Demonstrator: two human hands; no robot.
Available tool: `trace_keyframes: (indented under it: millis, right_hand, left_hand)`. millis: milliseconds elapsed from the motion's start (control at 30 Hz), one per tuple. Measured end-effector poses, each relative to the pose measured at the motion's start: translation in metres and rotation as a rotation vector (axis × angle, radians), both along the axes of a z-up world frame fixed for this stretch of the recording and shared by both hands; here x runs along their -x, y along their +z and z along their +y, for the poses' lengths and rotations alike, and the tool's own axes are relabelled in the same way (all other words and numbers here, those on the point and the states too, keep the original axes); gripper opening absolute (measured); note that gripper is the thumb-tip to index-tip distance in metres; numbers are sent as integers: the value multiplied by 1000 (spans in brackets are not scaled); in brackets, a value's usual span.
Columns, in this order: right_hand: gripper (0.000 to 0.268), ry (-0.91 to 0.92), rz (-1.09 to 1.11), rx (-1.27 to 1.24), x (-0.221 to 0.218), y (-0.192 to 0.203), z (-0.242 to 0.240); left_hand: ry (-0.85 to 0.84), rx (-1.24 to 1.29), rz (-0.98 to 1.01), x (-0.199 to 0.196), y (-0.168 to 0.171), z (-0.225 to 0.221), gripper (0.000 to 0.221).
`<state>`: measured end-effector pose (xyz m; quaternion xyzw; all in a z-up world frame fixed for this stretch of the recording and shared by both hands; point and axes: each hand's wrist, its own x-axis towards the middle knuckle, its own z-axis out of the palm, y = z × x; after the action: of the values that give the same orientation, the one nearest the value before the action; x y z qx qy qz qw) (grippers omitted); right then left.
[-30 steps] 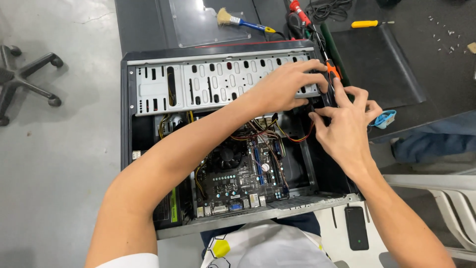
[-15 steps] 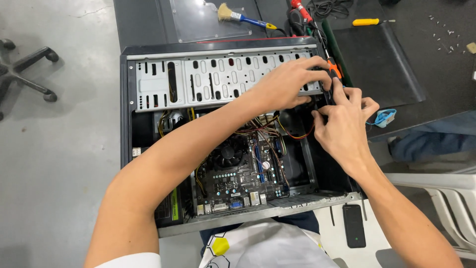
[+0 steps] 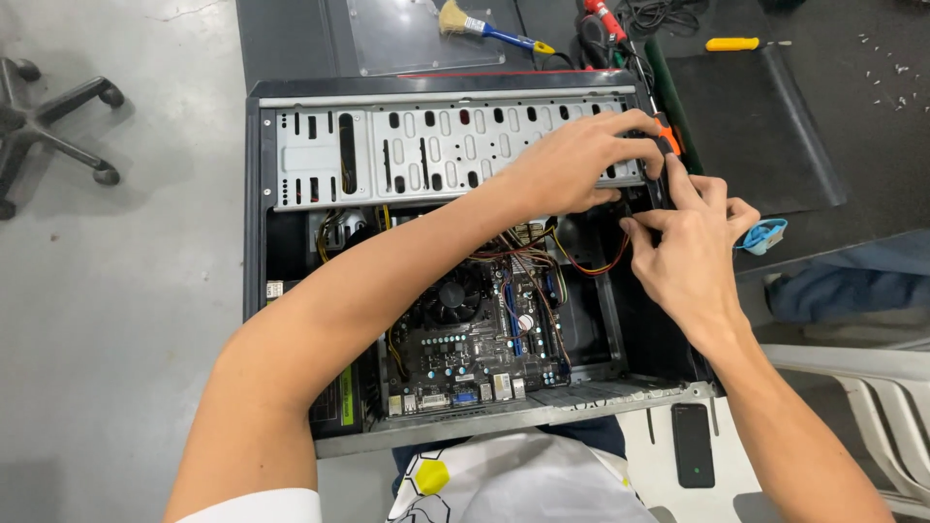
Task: Installing a hard drive and connecting internal cables inside a desktop computer case during a repair task.
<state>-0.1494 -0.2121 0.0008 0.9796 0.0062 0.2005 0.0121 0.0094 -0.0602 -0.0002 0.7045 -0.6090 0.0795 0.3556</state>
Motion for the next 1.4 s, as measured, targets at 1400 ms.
trace_keyframes:
  millis: [1400]
  right_hand:
    - [39, 341, -214, 185, -10, 2, -31]
  left_hand:
    - [864, -317, 31, -90, -35, -97, 69]
